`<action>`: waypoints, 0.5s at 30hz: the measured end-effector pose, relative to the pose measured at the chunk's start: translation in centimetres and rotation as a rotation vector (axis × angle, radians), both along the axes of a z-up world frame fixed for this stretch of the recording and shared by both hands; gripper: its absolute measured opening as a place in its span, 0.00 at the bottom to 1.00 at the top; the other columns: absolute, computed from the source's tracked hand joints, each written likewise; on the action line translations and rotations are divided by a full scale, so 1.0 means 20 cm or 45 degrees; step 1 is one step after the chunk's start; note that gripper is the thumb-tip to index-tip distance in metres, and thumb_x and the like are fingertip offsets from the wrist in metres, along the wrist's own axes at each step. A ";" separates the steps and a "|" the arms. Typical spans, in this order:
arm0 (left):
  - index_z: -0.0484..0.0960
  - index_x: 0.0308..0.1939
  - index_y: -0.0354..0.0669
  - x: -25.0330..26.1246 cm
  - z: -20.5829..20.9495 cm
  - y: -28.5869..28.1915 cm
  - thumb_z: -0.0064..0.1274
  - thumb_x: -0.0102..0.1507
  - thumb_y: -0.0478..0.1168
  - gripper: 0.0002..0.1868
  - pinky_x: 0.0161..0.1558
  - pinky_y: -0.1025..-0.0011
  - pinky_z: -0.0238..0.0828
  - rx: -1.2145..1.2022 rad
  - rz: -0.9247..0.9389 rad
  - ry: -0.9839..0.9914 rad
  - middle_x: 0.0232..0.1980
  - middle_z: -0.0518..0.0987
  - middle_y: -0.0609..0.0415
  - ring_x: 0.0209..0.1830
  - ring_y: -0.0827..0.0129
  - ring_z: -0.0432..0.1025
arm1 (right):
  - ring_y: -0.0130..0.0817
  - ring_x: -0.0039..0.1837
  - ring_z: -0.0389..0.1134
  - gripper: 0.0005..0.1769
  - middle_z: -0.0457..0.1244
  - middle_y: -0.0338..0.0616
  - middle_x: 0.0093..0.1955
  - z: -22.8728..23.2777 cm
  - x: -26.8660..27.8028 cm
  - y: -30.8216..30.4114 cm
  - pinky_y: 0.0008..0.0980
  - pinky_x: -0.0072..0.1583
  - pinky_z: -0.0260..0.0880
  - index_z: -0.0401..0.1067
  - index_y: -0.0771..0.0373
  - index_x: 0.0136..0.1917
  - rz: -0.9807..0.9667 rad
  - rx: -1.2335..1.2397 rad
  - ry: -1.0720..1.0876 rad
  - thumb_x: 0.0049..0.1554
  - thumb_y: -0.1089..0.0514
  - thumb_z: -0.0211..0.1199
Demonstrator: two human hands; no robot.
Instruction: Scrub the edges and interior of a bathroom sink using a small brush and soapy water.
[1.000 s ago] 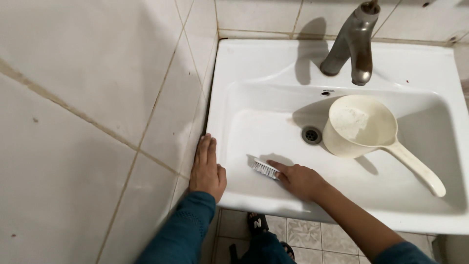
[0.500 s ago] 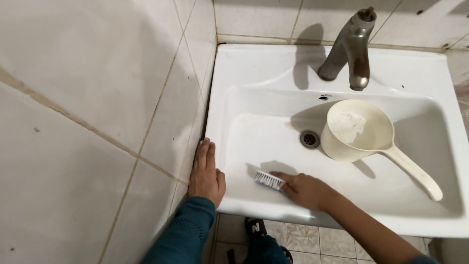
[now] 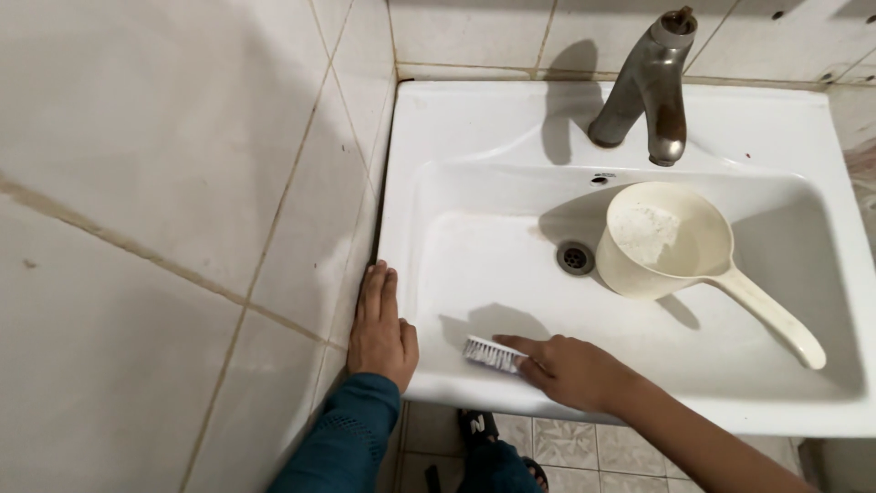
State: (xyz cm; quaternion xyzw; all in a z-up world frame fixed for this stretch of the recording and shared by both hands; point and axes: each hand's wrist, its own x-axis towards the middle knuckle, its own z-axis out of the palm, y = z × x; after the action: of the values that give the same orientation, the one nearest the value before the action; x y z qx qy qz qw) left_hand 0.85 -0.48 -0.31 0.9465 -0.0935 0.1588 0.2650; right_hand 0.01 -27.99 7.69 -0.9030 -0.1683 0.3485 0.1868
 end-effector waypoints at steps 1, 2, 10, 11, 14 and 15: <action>0.58 0.74 0.27 -0.01 0.00 -0.01 0.42 0.59 0.30 0.37 0.76 0.57 0.49 -0.005 -0.001 0.000 0.80 0.54 0.39 0.81 0.48 0.48 | 0.52 0.41 0.72 0.32 0.68 0.56 0.33 -0.04 0.01 -0.04 0.50 0.54 0.72 0.53 0.36 0.80 -0.001 -0.005 0.000 0.63 0.46 0.44; 0.59 0.74 0.28 -0.01 0.00 -0.01 0.42 0.59 0.30 0.37 0.76 0.57 0.49 -0.014 0.006 0.016 0.80 0.55 0.40 0.81 0.49 0.48 | 0.52 0.42 0.72 0.31 0.68 0.55 0.35 -0.07 0.02 -0.07 0.50 0.55 0.72 0.52 0.36 0.80 -0.001 -0.063 -0.014 0.63 0.45 0.43; 0.59 0.73 0.29 0.00 0.01 -0.01 0.42 0.58 0.30 0.36 0.75 0.58 0.50 -0.016 0.034 0.082 0.80 0.54 0.41 0.81 0.49 0.48 | 0.52 0.45 0.73 0.30 0.70 0.53 0.40 -0.23 0.11 -0.09 0.52 0.56 0.73 0.53 0.38 0.79 -0.127 -0.154 -0.098 0.64 0.44 0.42; 0.59 0.73 0.28 0.00 0.00 -0.01 0.42 0.58 0.30 0.36 0.75 0.57 0.49 -0.008 0.018 0.035 0.80 0.54 0.40 0.81 0.49 0.48 | 0.51 0.44 0.74 0.30 0.69 0.53 0.39 -0.20 0.10 -0.06 0.50 0.56 0.74 0.51 0.39 0.80 -0.106 -0.155 -0.051 0.65 0.43 0.41; 0.59 0.73 0.28 0.00 0.00 -0.01 0.42 0.58 0.30 0.36 0.76 0.57 0.49 -0.010 0.011 0.013 0.79 0.55 0.40 0.81 0.49 0.49 | 0.52 0.43 0.74 0.31 0.69 0.55 0.37 -0.10 0.04 0.01 0.49 0.56 0.74 0.49 0.39 0.81 -0.052 -0.130 -0.023 0.65 0.42 0.40; 0.60 0.72 0.29 0.00 0.00 -0.01 0.43 0.58 0.31 0.36 0.76 0.58 0.49 -0.021 0.017 0.034 0.79 0.55 0.40 0.81 0.49 0.49 | 0.53 0.43 0.73 0.31 0.69 0.56 0.36 -0.06 0.01 0.03 0.51 0.56 0.73 0.50 0.37 0.81 -0.023 -0.104 -0.046 0.65 0.43 0.41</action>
State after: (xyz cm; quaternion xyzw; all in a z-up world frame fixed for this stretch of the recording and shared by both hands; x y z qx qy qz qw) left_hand 0.82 -0.62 -0.28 0.9469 -0.0825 0.1488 0.2730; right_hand 0.22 -27.34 6.49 -0.9175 -0.1493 0.3369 0.1499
